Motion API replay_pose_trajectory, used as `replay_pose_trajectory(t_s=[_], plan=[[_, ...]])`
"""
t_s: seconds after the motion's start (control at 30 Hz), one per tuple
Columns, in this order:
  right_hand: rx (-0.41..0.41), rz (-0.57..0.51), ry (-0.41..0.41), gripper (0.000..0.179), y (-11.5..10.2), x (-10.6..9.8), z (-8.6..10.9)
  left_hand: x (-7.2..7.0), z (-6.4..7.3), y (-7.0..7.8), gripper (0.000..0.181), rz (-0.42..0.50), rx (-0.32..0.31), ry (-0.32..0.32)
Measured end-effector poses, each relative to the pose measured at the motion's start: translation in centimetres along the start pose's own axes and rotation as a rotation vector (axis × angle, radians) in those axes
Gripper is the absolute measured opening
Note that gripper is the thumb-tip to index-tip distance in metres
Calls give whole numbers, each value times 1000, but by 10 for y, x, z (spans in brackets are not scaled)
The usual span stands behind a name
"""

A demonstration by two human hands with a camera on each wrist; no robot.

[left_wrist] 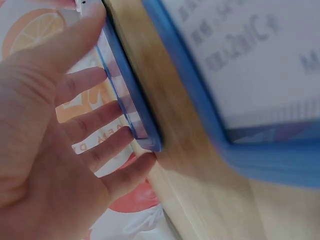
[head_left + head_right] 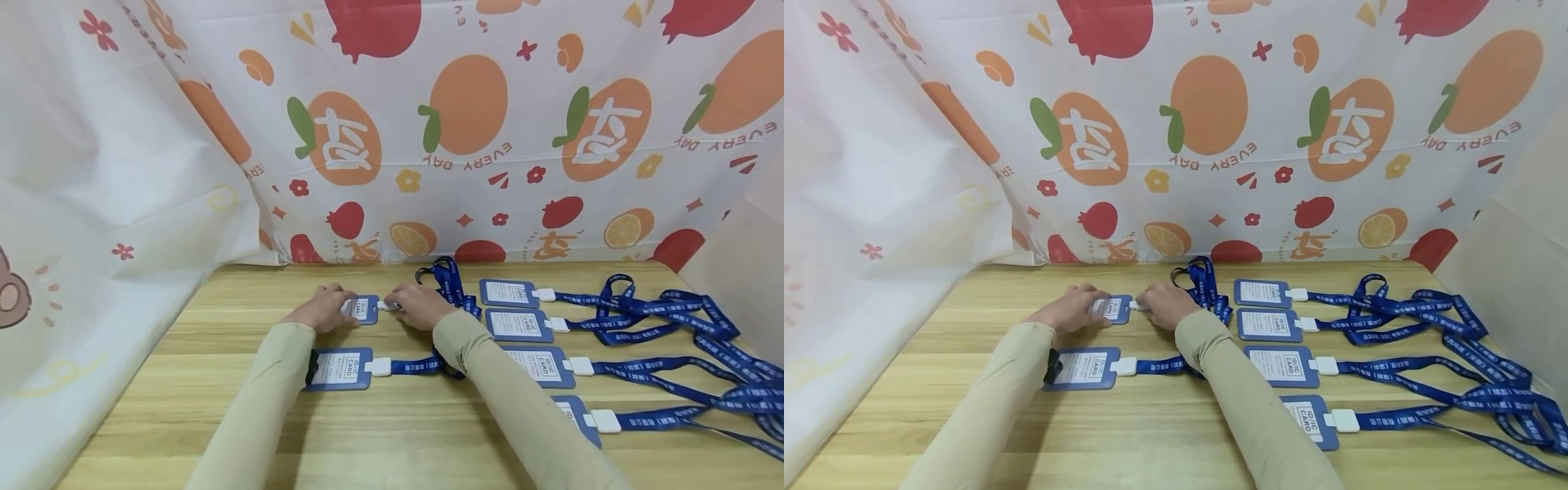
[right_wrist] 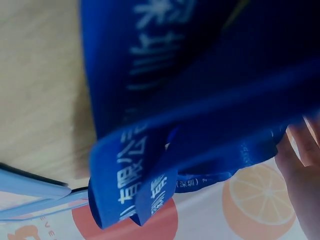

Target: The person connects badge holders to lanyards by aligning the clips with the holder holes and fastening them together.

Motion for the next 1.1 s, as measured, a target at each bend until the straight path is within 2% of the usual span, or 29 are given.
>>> replay_pose_trajectory(t_s=[0.23,0.5,0.67,0.9,1.1], plan=[[-23,11,69,30,-1,2,-1,-4,-1,3,50,-59,30,41],[-35,62,131,25,-1,5,-4,-1,-2,9,47,-102,17,16],[-35,86,126,25,-4,4,-7,-2,0,7,47,-108,22,27],[-33,62,119,25,-3,2,-5,-3,-1,10,47,-118,42,33],[-61,51,129,25,-5,1,-4,-3,2,9,48,-104,22,36]])
Point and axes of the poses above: each hand's wrist, its own z-axis away from the middle knuckle, its own x-axis out of the palm, y = z × x, the point moved 3 cm from there along -z, towards the middle knuckle, and after that the axes turned 9 degrees about z, right-handed, at the moved point
